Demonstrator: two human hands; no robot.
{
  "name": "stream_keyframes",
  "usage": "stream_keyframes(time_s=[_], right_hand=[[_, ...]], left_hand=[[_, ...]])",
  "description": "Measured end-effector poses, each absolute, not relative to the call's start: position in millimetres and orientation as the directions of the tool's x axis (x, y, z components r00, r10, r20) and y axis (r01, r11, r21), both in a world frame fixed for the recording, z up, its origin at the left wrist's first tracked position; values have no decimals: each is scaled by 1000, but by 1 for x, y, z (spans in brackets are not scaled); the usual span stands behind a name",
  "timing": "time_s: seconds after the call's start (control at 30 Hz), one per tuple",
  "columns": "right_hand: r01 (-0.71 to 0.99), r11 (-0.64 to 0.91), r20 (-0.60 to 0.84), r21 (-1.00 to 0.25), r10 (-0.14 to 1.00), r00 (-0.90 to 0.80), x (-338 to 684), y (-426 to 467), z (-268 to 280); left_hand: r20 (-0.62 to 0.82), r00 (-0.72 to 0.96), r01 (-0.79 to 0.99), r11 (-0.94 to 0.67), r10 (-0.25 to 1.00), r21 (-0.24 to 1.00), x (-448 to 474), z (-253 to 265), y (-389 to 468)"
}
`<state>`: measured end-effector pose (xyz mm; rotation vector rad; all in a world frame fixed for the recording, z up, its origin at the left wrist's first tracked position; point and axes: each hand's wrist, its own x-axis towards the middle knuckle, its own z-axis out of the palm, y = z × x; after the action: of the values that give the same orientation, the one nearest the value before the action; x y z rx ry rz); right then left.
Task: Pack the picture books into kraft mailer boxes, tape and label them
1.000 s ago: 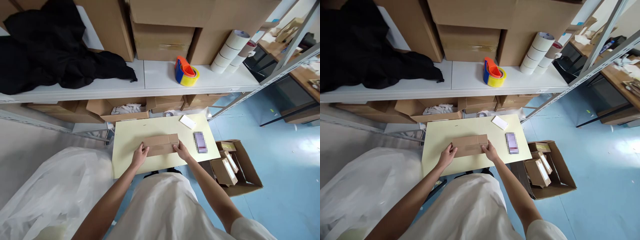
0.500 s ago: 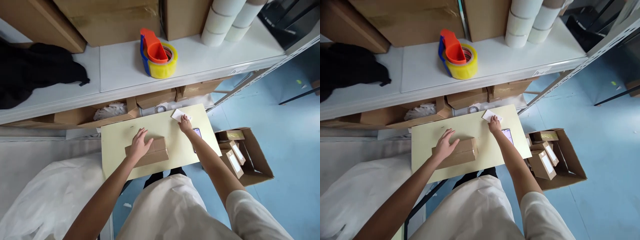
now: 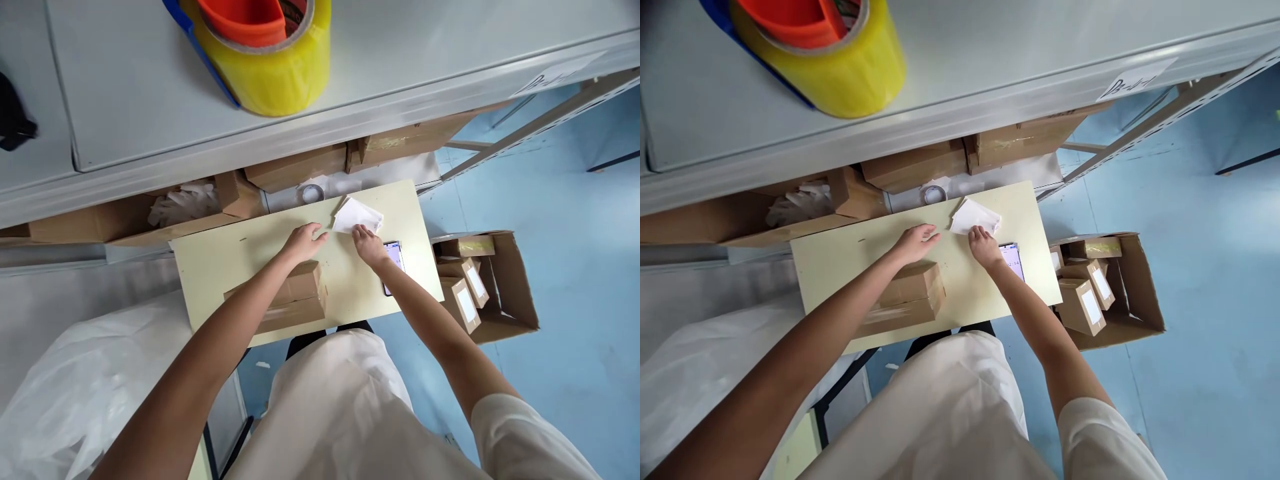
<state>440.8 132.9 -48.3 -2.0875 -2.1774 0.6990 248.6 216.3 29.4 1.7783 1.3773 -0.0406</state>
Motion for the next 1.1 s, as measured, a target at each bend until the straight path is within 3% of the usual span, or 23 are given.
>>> stream_keyframes(time_s=[0.07, 0.17, 0.23, 0.33, 0.47, 0.63, 0.7, 0.87, 1.1], right_hand=[[928, -17, -244, -372, 966, -80, 444, 132, -46], [889, 49, -86, -456, 991, -99, 443, 130, -40], [832, 137, 30, -538, 989, -144, 442, 130, -31], [745, 211, 151, -632, 977, -148, 447, 135, -13], [719, 151, 161, -678, 985, -55, 467, 156, 5], [633, 260, 94, -729, 954, -283, 478, 181, 8], [620, 294, 87, -727, 936, -342, 476, 185, 11], [622, 353, 84, -699, 905, -418, 472, 186, 19], [564, 384, 146, -731, 895, -421, 475, 182, 18]], left_hand=[[-572, 338, 774, 125, 747, 621, 259, 20, 221], [-670, 299, 644, 375, 679, 667, 277, 13, 226], [-651, 284, 571, 422, 704, 704, 285, 15, 230], [-453, 282, 644, 182, 846, 743, 283, 29, 238], [-287, 403, 756, -139, 869, 640, 256, 61, 251], [-113, 404, 806, -295, 908, 513, 238, 93, 253], [-30, 493, 777, -424, 870, 464, 246, 98, 247], [-102, 787, 580, -673, 609, 459, 278, 88, 238], [-179, 816, 563, -682, 550, 467, 287, 79, 248]])
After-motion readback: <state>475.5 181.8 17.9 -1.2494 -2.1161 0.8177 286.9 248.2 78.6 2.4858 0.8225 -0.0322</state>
